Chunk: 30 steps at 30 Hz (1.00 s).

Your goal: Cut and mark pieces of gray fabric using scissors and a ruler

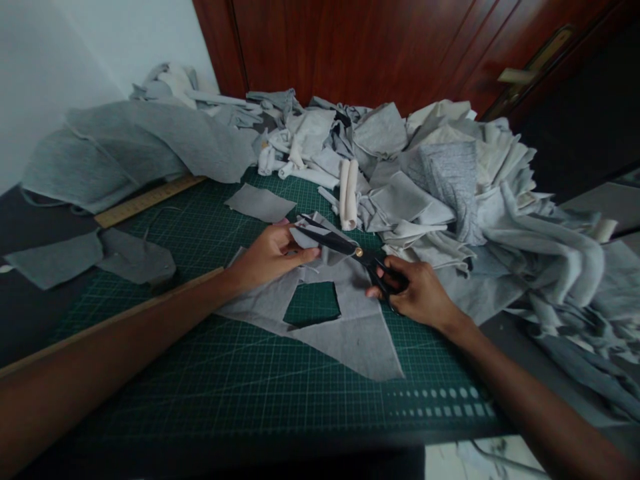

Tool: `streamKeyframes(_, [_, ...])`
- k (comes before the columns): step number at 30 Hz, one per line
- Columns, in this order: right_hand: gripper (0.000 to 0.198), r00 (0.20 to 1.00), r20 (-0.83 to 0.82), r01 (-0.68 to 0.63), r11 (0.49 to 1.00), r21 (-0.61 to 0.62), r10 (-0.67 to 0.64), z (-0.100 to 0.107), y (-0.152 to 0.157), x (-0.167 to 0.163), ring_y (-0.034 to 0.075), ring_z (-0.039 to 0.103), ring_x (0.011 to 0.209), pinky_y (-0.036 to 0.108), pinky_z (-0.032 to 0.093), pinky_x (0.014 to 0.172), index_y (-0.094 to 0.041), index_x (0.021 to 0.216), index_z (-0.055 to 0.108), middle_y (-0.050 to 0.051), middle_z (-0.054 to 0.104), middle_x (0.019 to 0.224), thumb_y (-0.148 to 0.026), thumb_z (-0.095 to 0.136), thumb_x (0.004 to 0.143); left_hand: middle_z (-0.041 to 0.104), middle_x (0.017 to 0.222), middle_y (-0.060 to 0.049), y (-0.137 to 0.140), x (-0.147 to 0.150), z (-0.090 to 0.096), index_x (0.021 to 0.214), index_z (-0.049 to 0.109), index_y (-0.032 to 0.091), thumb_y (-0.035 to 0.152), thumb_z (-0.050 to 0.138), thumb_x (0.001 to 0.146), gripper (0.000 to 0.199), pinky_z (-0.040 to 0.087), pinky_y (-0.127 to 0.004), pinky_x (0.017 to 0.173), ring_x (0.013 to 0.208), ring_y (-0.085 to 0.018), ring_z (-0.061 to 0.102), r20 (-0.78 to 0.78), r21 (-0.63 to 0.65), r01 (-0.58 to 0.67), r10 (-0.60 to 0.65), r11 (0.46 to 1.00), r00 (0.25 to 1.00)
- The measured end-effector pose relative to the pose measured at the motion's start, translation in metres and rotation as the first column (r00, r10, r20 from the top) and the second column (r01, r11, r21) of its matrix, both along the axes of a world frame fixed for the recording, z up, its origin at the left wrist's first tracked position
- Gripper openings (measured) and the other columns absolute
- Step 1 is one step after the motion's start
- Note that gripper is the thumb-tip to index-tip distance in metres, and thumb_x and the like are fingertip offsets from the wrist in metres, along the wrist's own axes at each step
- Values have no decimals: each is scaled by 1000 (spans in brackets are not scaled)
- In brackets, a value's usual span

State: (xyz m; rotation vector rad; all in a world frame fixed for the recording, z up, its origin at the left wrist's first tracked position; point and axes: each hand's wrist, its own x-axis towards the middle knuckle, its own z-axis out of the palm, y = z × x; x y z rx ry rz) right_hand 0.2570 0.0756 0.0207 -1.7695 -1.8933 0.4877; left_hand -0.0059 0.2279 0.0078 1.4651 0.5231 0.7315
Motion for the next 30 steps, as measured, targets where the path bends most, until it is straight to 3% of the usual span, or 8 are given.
streamKeyframes(8, [39,1000,18,-5,1000,8,5,1,-1,-1,10,39,48,26,30,49,-21,82,61,-6,50,58,-56,77,85,80,96,-4,-2,-1,2,95,72,17,14,84,71,27,58,-28,78,84,-16,71,5,-70,1,-1,998,1000])
streamKeyframes(12, [41,1000,1,-14,1000,18,14,1,-1,-1,10,39,48,26,31,49,-21,81,60,-5,50,58,-57,76,86,78,92,-3,-1,-1,-1,94,72,17,13,84,73,24,58,-29,81,83,-15,71,4,-54,6,-6,999,1000])
streamKeyframes(18, [44,999,-32,13,1000,21,-12,2,0,0,10,39,49,26,30,49,-21,78,59,-4,51,59,-60,76,86,79,101,-7,-1,-1,1,98,77,17,22,86,76,25,58,-32,87,91,-19,72,11,-3,-15,15,1000,1000])
streamKeyframes(25, [42,998,-60,-11,999,43,13,3,2,3,11,40,51,26,30,50,-21,77,58,-4,50,60,-58,76,86,66,81,0,1,-2,3,88,72,19,30,81,83,15,52,-23,64,71,-12,61,48,44,-106,103,993,993])
streamKeyframes(30, [40,999,-40,-4,999,39,6,4,2,1,11,39,51,27,29,49,-21,76,58,-4,50,59,-56,76,86,63,80,2,3,-1,-2,91,68,20,31,81,84,19,52,-22,64,70,-12,59,106,14,-168,166,986,980])
